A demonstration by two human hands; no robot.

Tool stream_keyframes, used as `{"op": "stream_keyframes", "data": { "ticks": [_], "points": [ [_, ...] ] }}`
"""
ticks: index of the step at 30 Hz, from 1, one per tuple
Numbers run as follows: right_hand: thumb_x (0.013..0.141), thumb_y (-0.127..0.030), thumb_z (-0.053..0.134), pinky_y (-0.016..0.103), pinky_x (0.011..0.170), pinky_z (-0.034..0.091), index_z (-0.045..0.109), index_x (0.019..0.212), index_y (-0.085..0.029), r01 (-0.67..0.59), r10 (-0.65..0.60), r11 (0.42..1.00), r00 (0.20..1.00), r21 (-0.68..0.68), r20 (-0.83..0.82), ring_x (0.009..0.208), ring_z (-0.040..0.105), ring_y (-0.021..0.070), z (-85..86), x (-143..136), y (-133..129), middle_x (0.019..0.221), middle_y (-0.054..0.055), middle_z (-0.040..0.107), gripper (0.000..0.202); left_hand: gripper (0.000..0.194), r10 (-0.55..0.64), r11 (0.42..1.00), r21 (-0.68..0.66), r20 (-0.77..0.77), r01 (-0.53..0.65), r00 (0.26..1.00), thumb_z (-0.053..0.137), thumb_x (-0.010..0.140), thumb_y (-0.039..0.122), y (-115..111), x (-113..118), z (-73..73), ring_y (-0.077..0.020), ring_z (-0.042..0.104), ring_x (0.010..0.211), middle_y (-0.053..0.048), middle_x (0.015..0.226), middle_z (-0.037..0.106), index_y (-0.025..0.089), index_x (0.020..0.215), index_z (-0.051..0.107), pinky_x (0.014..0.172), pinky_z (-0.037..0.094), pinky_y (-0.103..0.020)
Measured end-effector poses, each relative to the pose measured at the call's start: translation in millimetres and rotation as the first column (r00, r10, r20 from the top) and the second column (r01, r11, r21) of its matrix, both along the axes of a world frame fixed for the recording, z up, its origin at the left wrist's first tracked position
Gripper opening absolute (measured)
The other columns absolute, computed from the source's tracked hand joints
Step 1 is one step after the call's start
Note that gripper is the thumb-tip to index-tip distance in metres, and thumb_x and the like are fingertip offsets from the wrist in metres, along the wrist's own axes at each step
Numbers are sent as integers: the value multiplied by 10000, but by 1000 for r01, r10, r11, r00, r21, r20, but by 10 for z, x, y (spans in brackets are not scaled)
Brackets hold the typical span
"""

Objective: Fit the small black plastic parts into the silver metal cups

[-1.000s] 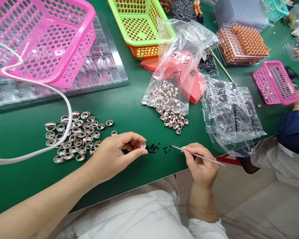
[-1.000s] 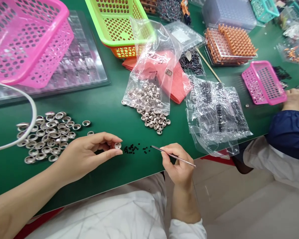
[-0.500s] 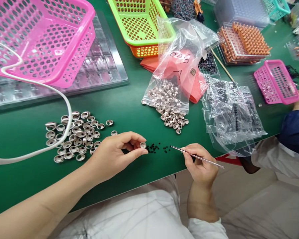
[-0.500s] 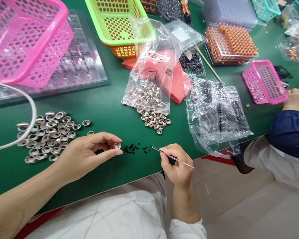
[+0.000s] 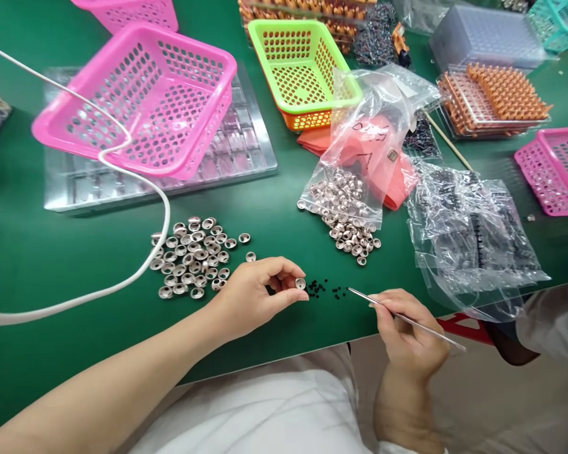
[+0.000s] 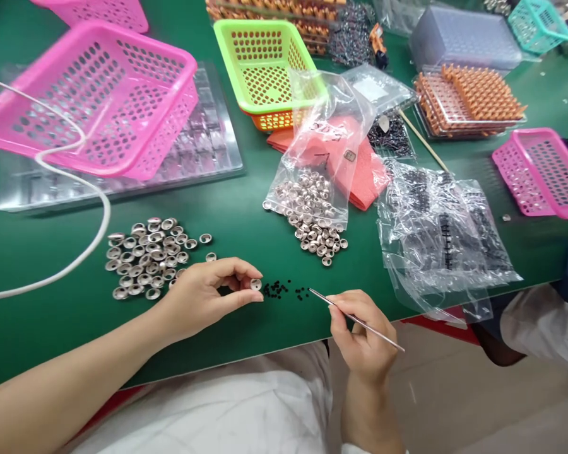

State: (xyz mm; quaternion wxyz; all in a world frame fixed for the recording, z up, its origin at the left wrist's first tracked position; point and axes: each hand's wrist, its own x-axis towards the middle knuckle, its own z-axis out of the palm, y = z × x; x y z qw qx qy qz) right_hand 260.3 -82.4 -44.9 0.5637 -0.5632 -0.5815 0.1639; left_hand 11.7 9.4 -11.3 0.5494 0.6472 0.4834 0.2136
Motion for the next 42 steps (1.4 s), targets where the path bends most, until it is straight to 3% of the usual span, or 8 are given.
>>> {"op": "stream_keyframes", "data": {
  "ticks": [6,12,30,42],
  "points": [
    [812,-45,715,390,615,603,685,963,-228,-14,24,995,995,96,-98,713,717,212,140,-289,121,811,24,745,239,135,-18,1000,12,60,17,998,771,802,259,-12,6,-10,-116,652,616,1,732,727,177,893,713,608,557,-213],
    [824,-49,689,379,591,611,667,1034,-246,-182,184,978,983,106,-13,699,724,203,97,-461,192,858,27,757,288,115,16,998,59,50,-19,999,775,784,246,-33,16,-19,-123,653,619,2,730,706,184,844,698,586,546,-218],
    [824,-25,683,379,656,656,637,1161,-240,-341,328,939,929,53,172,781,745,200,96,-443,198,962,56,769,401,107,-24,987,161,6,23,1000,772,816,196,-53,0,-47,-116,650,633,10,737,700,177,834,669,585,516,-209],
    [841,-15,669,364,648,643,651,1078,-185,-317,299,946,936,74,186,800,728,191,134,-503,195,953,72,758,292,134,-24,961,276,-6,25,1000,794,801,149,-51,5,-89,-101,637,606,28,716,686,167,827,663,564,504,-188]
  ]
}}
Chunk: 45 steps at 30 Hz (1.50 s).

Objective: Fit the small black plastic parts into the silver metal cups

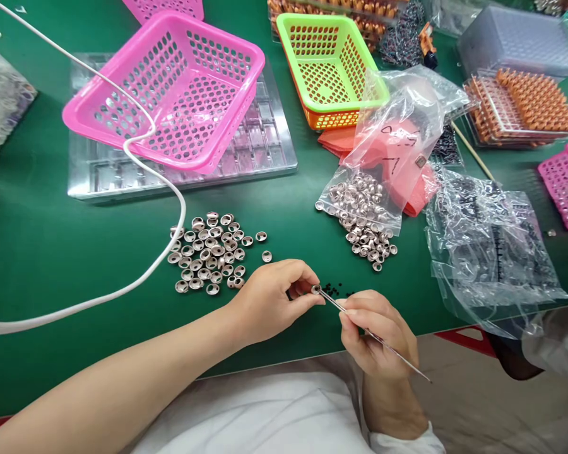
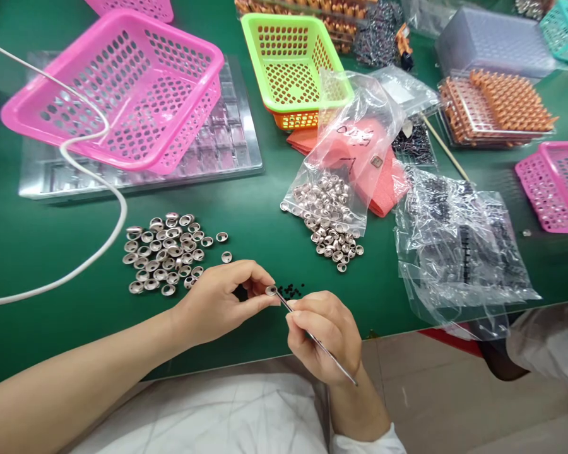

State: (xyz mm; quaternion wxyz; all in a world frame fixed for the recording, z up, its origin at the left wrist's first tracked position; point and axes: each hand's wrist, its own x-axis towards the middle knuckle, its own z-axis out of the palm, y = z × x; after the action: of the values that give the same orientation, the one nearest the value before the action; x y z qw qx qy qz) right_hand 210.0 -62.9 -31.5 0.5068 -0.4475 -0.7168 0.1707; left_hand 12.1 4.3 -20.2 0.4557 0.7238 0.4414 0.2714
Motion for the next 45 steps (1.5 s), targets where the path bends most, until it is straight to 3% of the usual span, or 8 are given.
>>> {"op": "stream_keyframes", "data": {
  "ticks": [11,19,28,38,43,45],
  "points": [
    [849,4,661,355,674,634,646,1054,-182,36,-36,999,999,-9,36,803,716,175,40,-57,-27,947,59,751,277,165,8,997,77,-6,-8,1000,816,790,154,-12,-15,-32,-93,633,593,37,696,675,156,818,653,567,492,-182],
    [844,-8,672,350,647,624,657,1063,-166,9,-11,998,999,63,38,798,711,180,-23,-34,-17,960,76,745,270,148,14,1000,18,7,-14,1000,807,794,155,-10,0,-18,-89,640,596,33,694,681,154,811,660,564,502,-171],
    [855,-24,671,355,656,628,646,1063,-192,33,-34,999,998,15,57,804,709,174,6,-29,-35,978,60,744,269,154,11,1000,5,2,-11,1000,814,791,167,-7,2,-1,-96,646,599,29,701,691,157,817,663,561,506,-179],
    [847,-23,667,362,656,614,640,1064,-164,5,-6,999,1000,52,25,797,704,181,2,-5,-9,976,68,734,260,162,19,1000,-17,3,-19,1000,821,784,172,-8,-5,-1,-96,649,602,37,701,695,170,813,662,564,509,-180],
    [981,-191,513,442,678,608,613,1086,-219,68,-62,996,993,50,-102,801,684,211,4,35,-15,974,61,700,147,204,24,997,-75,67,-18,997,866,739,179,9,1,31,-97,654,589,34,694,708,166,814,676,568,526,-179],
    [1029,-233,392,502,730,605,604,1108,-242,123,-119,992,984,25,-129,840,674,235,30,59,-25,974,68,683,226,222,11,997,-79,96,-3,995,884,720,190,10,-2,42,-98,652,585,29,689,712,164,805,680,573,530,-180]
  ]
}}
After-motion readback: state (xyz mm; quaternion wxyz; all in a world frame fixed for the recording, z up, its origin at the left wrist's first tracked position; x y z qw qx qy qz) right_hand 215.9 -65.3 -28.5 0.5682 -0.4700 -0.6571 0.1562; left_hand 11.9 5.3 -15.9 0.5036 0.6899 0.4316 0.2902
